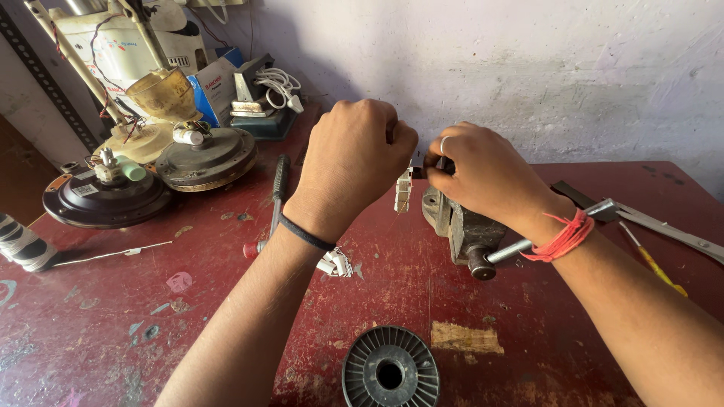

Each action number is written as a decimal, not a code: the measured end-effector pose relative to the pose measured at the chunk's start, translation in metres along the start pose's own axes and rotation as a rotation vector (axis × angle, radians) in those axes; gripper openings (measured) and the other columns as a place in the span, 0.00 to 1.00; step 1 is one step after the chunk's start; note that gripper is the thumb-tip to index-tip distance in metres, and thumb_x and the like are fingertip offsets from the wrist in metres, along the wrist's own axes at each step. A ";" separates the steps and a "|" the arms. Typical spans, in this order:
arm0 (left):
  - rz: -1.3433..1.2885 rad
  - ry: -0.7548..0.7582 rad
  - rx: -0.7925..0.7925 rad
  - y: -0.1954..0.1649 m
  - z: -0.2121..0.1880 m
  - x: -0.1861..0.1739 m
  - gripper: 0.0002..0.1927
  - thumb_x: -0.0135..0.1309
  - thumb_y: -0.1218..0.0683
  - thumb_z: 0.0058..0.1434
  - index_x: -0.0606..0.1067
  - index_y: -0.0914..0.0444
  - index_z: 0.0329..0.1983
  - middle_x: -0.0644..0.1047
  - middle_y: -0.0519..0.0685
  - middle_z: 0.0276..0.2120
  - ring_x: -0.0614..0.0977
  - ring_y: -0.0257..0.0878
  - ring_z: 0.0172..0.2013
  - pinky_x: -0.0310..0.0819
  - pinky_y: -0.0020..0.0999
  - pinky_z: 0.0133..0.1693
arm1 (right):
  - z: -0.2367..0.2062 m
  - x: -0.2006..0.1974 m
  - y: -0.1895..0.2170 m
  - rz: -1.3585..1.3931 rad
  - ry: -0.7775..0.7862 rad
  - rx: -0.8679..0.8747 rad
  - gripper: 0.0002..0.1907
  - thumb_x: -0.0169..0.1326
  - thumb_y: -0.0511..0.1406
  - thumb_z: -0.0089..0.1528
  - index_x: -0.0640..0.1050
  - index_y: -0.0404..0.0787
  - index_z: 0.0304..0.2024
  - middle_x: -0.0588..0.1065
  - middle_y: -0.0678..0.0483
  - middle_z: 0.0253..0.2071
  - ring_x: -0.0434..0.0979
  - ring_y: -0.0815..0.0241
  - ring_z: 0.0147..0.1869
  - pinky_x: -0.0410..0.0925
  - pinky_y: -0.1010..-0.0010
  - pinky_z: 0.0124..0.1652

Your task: The person winds copper wire around a motor armature held in a bench vise. They rotate the armature and guide the wire into the slots, continuing the winding process throughout the clip.

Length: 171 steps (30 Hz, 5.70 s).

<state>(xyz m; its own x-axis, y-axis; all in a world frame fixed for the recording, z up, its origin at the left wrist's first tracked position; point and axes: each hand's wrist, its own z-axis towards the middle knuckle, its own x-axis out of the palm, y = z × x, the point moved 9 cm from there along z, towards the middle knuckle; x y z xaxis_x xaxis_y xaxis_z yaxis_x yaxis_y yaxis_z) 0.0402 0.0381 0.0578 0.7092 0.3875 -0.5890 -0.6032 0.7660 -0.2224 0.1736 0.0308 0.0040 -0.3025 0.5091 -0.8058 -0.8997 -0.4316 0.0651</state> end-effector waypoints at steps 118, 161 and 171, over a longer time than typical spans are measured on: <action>-0.094 0.067 -0.009 0.004 0.003 -0.003 0.13 0.56 0.54 0.57 0.79 0.65 0.21 0.77 0.53 0.14 0.81 0.44 0.16 0.76 0.37 0.24 | 0.001 -0.002 0.001 0.159 -0.024 -0.040 0.07 0.54 0.30 0.56 0.82 0.35 0.34 0.79 0.48 0.31 0.79 0.50 0.39 0.71 0.57 0.43; -0.508 0.330 -0.417 0.125 -0.026 0.102 0.28 0.38 0.68 0.53 0.77 0.67 0.55 0.82 0.58 0.50 0.82 0.46 0.55 0.76 0.38 0.57 | -0.030 0.027 -0.038 -0.322 0.422 0.397 0.55 0.70 0.56 0.48 0.67 0.29 0.65 0.69 0.34 0.62 0.71 0.34 0.63 0.70 0.50 0.61; -1.245 0.378 -0.639 0.101 -0.040 0.141 0.24 0.36 0.53 0.70 0.71 0.70 0.62 0.76 0.59 0.57 0.76 0.48 0.60 0.67 0.43 0.63 | -0.026 0.026 -0.066 -0.032 0.463 0.248 0.56 0.77 0.43 0.37 0.70 0.54 0.68 0.71 0.62 0.65 0.65 0.54 0.71 0.58 0.54 0.68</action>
<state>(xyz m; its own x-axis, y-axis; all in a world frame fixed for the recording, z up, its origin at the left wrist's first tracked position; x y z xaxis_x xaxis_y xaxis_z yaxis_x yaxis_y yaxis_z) 0.0646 0.1497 -0.0787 0.8090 -0.5797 0.0976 0.1926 0.1044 -0.9757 0.2331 0.0530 -0.0365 -0.1536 0.1126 -0.9817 -0.9706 -0.2034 0.1286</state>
